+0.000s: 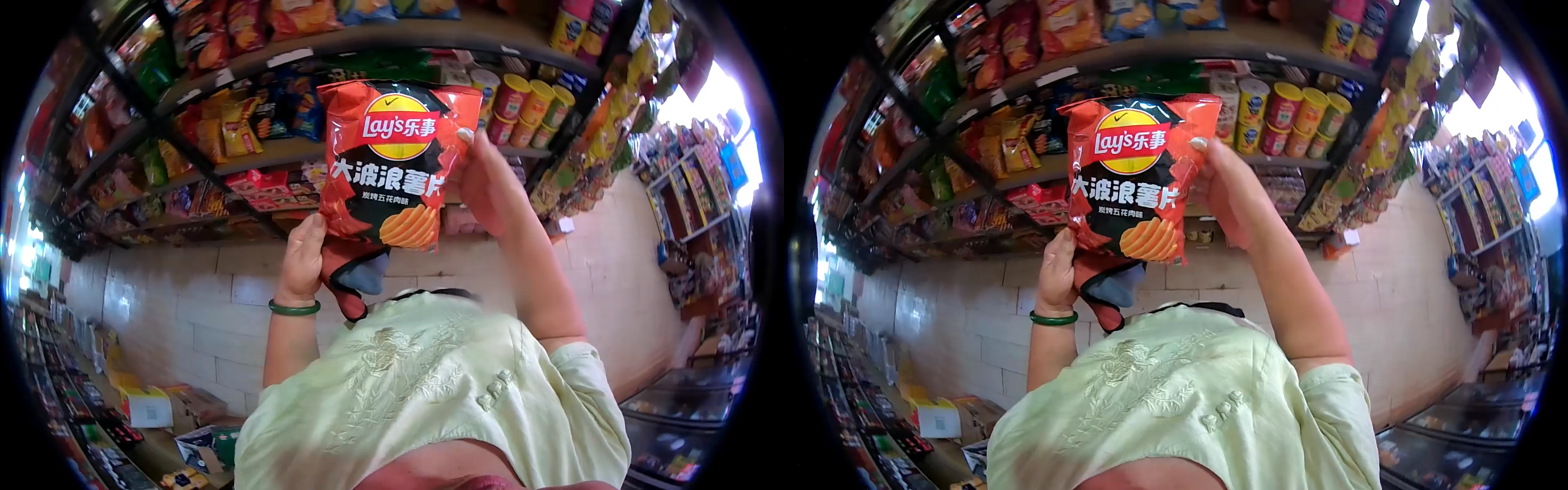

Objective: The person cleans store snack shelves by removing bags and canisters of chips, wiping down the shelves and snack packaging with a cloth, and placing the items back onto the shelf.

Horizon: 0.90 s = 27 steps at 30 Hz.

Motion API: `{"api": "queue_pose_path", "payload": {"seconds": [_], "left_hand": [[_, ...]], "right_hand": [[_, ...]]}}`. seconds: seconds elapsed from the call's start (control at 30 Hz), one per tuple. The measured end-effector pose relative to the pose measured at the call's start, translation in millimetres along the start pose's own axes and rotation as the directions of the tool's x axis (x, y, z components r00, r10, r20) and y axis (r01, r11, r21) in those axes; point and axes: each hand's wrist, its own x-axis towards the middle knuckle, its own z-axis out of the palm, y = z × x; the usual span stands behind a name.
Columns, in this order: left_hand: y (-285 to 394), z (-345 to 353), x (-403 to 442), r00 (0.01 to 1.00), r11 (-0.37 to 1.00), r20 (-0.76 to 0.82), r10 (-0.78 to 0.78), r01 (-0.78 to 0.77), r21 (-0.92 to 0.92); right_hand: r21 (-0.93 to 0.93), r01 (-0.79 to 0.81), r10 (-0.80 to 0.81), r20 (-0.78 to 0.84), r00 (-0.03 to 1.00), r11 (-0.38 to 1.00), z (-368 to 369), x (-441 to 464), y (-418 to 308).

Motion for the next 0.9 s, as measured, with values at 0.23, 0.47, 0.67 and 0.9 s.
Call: {"api": "queue_pose_path", "payload": {"seconds": [0.23, 0.47, 0.67, 0.9], "left_hand": [[-3.4, -5.7, -9.0, 0.997, 0.994, 0.037, 0.073, -0.075, 0.082], [43.1, -29.4, -3.7, 0.971, 0.848, 0.068, 0.229, -0.233, 0.477], [82.4, -28.8, 0.8, 0.947, 0.833, -0.027, 0.320, -0.268, 0.485], [82.9, -31.2, -10.0, 0.955, 0.747, -0.103, 0.278, -0.148, 0.648]], "right_hand": [[-0.195, -0.026, 0.046, 0.096, 0.994, 0.980, 14.3, -7.6, 28.4], [-0.162, -0.097, 0.097, -0.010, 0.995, 0.982, 22.8, 1.7, 36.7], [-0.464, -0.110, 0.174, 0.097, 0.980, 0.879, 20.1, 21.0, 50.8], [-0.476, -0.140, 0.247, 0.169, 0.954, 0.868, 24.0, 33.0, 67.3]]}}
